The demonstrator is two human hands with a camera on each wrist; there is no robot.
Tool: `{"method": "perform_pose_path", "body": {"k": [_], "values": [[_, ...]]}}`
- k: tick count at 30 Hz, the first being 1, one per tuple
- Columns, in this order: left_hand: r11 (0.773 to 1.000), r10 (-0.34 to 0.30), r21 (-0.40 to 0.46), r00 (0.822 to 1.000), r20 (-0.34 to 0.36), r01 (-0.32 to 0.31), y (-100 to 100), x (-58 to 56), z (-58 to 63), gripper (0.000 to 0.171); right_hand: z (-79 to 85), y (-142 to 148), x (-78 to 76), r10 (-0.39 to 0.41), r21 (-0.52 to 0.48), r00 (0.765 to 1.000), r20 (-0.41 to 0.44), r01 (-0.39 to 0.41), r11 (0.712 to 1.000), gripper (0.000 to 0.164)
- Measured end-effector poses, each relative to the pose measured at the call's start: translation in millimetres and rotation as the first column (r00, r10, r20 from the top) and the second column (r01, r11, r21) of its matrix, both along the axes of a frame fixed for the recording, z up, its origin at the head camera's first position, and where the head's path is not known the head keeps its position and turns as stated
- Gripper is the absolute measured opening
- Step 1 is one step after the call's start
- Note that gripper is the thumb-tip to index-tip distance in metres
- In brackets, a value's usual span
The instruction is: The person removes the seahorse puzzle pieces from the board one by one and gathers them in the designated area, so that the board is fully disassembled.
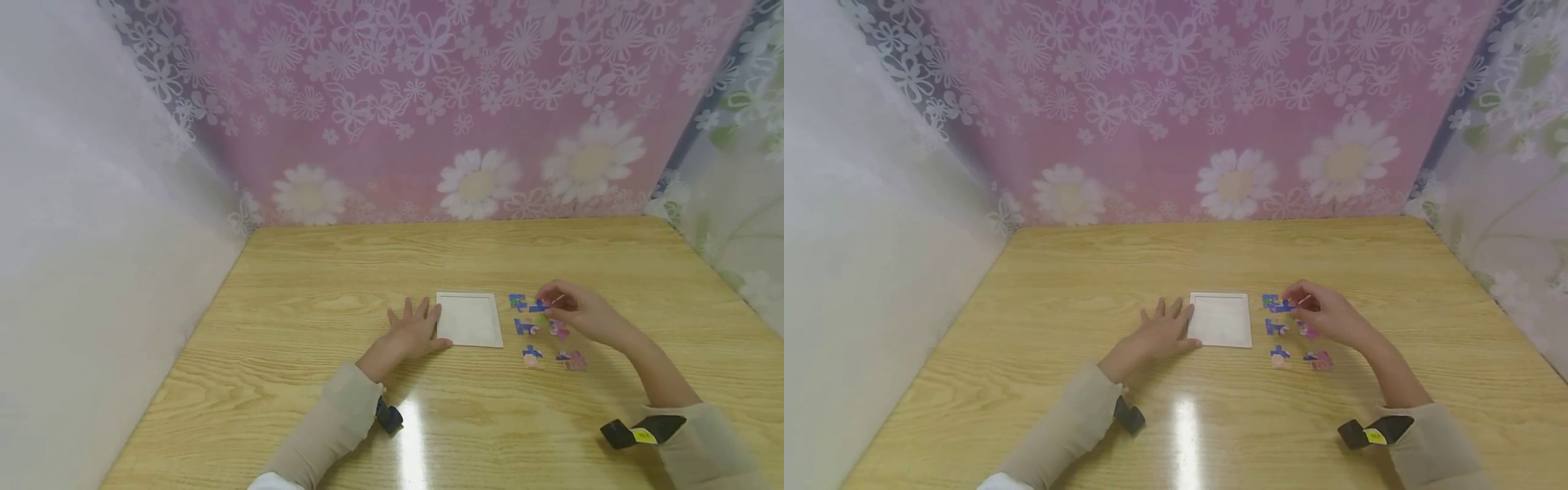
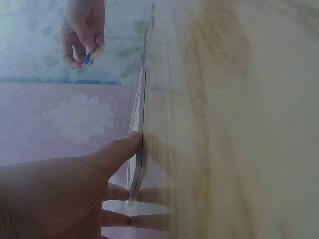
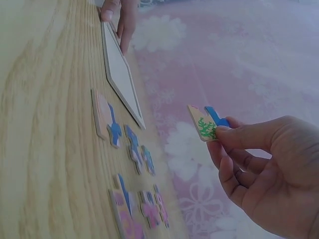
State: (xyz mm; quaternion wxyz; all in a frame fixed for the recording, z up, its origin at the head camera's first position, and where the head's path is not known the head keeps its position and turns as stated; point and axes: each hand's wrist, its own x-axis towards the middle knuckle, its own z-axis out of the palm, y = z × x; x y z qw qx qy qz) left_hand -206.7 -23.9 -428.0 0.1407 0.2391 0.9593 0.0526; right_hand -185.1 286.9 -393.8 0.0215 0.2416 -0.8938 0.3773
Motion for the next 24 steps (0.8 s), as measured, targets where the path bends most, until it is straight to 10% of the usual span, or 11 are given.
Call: {"method": "perform_pose_path", "body": {"k": [24], "values": [[1.0,-0.007,0.0,1.0,0.016,0.007,1,1.9,7.6,0.077,-7.1,54,27.8,-0.038,0.03,0.999,-0.027,0.038,0.999,0.022]]}}
